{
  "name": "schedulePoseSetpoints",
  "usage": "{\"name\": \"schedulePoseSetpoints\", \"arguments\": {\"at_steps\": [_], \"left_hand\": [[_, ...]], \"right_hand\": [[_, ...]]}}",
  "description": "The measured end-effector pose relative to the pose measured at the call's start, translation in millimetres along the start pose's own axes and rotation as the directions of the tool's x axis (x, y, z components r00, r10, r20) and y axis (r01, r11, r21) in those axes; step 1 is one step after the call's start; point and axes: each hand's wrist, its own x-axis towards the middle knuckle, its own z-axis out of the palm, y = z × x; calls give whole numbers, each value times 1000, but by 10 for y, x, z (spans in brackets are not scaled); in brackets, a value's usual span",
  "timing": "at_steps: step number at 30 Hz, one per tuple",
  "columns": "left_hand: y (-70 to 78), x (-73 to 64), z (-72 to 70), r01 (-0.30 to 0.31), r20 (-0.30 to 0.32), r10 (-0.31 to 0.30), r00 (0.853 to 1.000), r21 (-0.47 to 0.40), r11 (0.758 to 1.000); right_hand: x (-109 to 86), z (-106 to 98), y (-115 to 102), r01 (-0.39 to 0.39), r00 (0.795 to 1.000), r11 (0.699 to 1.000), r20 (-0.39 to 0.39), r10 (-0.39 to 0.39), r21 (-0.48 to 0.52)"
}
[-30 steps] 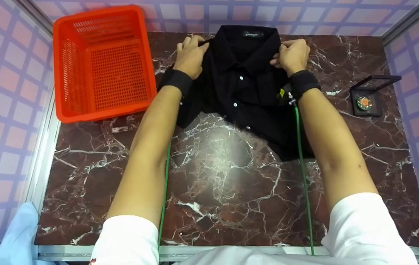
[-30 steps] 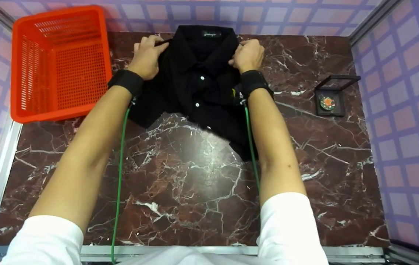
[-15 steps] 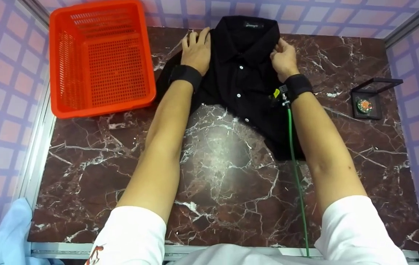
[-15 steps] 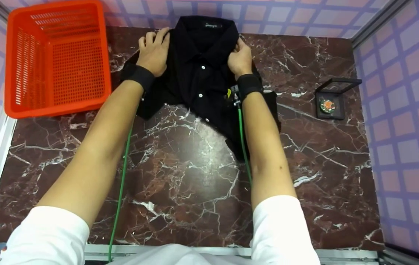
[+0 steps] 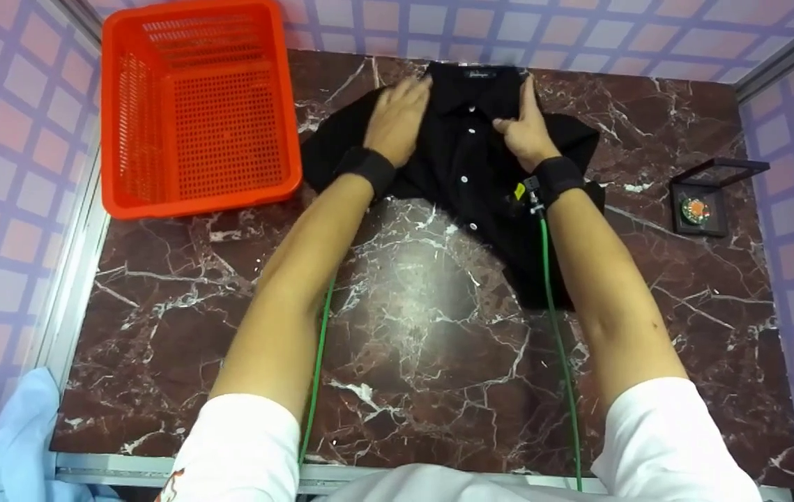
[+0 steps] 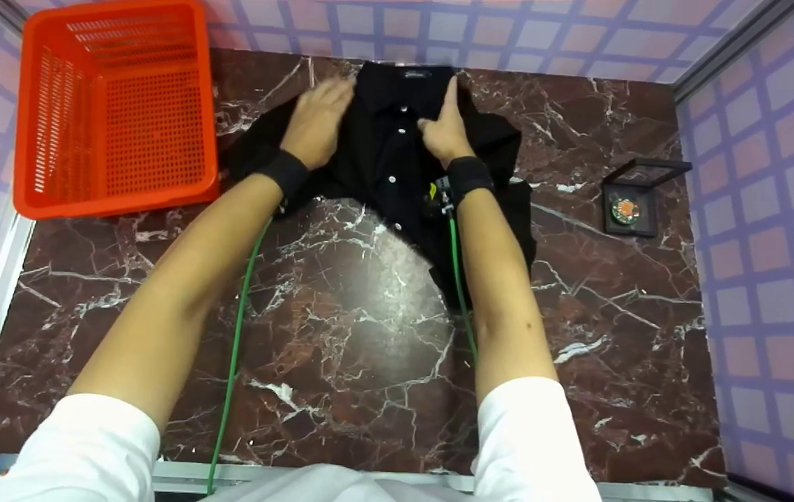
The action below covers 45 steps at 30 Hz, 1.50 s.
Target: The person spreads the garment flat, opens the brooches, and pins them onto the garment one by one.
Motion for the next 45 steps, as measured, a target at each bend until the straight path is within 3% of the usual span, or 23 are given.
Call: {"name": "schedulePoseSetpoints", "arguments": {"at_steps": [2,4,7,10,14,17,20,22,23,25,29,32,35,39,45], "left_hand": [[67,-105,73,-28,-35,26,999,-50,998],[119,-240,139,-49,-68,42,997,-99,994],[175,-454,208,-72,-72,63,995,-142,987],[213,-652,253,-83,-24,81,996,-134,987],[255,-811,328,-96,37,100,994,-96,991],[308,-841,403,-117,49,121,991,-82,990],[379,-836,461,-112,58,117,991,-72,991],[433,-825,488,-91,60,95,994,-69,993],[461,-820,499,-77,62,81,995,-63,995],[517,-804,532,-53,58,56,997,-53,997],[633,-748,595,4,35,-3,999,-28,1000],[718,-677,616,52,13,-51,999,-20,998],[785,-593,621,59,3,-60,998,24,998],[832,-461,610,55,38,-58,998,82,995],[813,-267,588,124,83,-129,988,64,990]], "right_hand": [[-6,-9,96,51,999,995,8,-51,-91],[-48,-5,170,129,992,970,26,-127,-208],[-165,2,257,251,968,887,69,-243,-388],[-301,20,350,354,933,774,145,-328,-526],[-486,43,472,410,908,618,241,-342,-671],[-596,46,547,447,885,477,294,-362,-757],[-657,65,598,505,835,327,357,-419,-799],[-683,86,612,531,808,263,387,-444,-806],[-691,97,615,529,807,252,388,-446,-810],[-702,114,610,507,819,260,366,-442,-822],[-677,119,563,439,854,332,272,-443,-835],[-645,100,515,418,861,378,229,-454,-826],[-617,79,492,413,866,408,213,-452,-814],[-598,53,493,398,876,433,193,-443,-809],[-591,13,503,378,888,462,173,-426,-803]]}}
